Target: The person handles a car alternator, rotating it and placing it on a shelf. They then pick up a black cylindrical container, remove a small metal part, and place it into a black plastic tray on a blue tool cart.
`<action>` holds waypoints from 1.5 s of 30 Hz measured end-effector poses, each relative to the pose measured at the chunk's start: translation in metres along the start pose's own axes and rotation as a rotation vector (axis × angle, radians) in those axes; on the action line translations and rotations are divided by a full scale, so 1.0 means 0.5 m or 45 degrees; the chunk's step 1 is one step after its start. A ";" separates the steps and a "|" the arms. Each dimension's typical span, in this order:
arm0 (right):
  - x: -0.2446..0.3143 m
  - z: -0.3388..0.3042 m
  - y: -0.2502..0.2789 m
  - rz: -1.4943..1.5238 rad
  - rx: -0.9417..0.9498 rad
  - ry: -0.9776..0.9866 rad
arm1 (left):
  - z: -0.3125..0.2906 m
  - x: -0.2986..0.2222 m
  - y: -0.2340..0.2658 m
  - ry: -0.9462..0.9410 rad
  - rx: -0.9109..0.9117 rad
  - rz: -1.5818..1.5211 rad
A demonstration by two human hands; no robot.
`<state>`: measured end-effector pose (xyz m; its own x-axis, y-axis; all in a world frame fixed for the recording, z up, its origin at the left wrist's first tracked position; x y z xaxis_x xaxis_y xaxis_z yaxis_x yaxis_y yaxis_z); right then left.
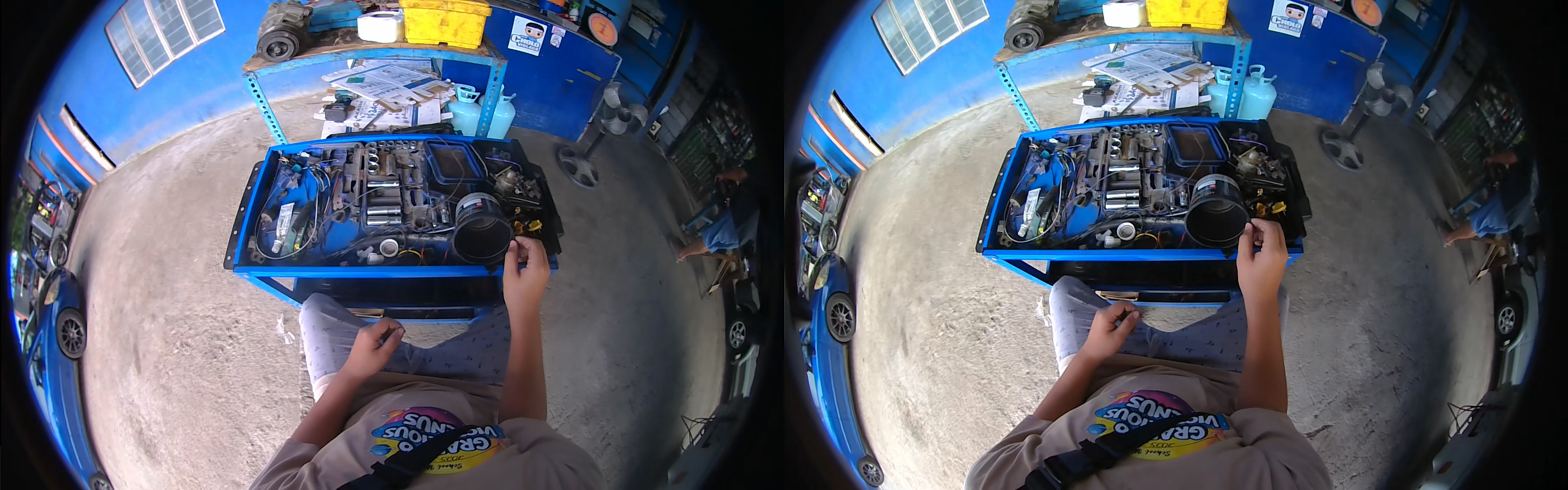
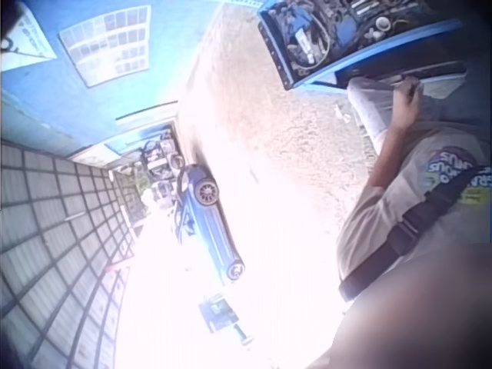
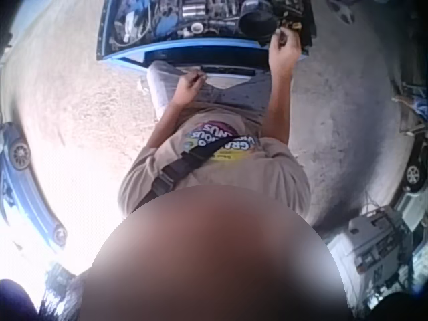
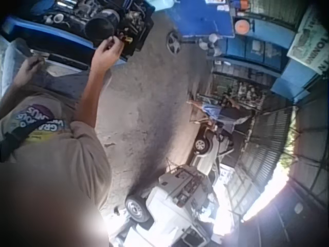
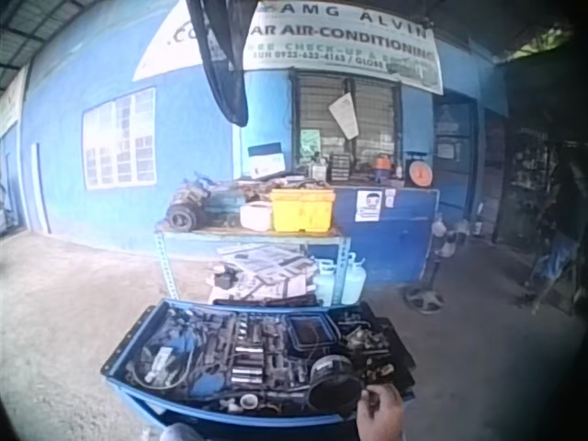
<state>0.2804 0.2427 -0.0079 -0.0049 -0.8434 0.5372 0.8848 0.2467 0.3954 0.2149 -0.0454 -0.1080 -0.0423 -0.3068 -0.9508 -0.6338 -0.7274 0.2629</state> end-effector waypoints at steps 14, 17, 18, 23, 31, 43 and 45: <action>0.090 -0.011 0.088 0.385 0.067 -0.287 | 0.000 -0.190 0.022 -0.524 -0.124 0.315; 0.107 -0.053 0.093 0.518 0.475 -0.619 | -0.003 -0.191 -0.004 -0.610 -0.155 0.361; 0.111 -0.072 0.089 0.580 0.599 -0.722 | -0.003 -0.184 -0.013 -0.617 -0.162 0.360; 0.118 -0.149 0.053 0.706 0.780 -0.800 | 0.011 -0.105 -0.055 -0.297 0.161 -0.134; -0.023 0.056 0.085 -0.176 0.345 0.072 | 0.025 -0.085 -0.056 -0.426 0.028 -0.086; -0.191 0.275 -0.086 -0.380 1.285 0.214 | -0.026 -0.076 0.013 -0.389 -0.173 -0.121; -0.190 0.268 -0.076 -0.402 1.232 0.269 | -0.030 -0.077 0.036 -0.361 -0.233 -0.047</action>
<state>0.1849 0.3777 0.0258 -0.0073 -0.9797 0.2005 0.1050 0.1987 0.9744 0.2169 -0.0559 -0.0642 -0.2514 -0.1141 -0.9611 -0.4909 -0.8408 0.2283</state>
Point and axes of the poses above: each hand's wrist, its own z-axis towards the middle knuckle, its own y-axis out of the back of the hand, x = y × z, the point moved 4 cm from there along z, towards the middle knuckle, and after that the axes turned 11 degrees about y, right-handed, at the moved point
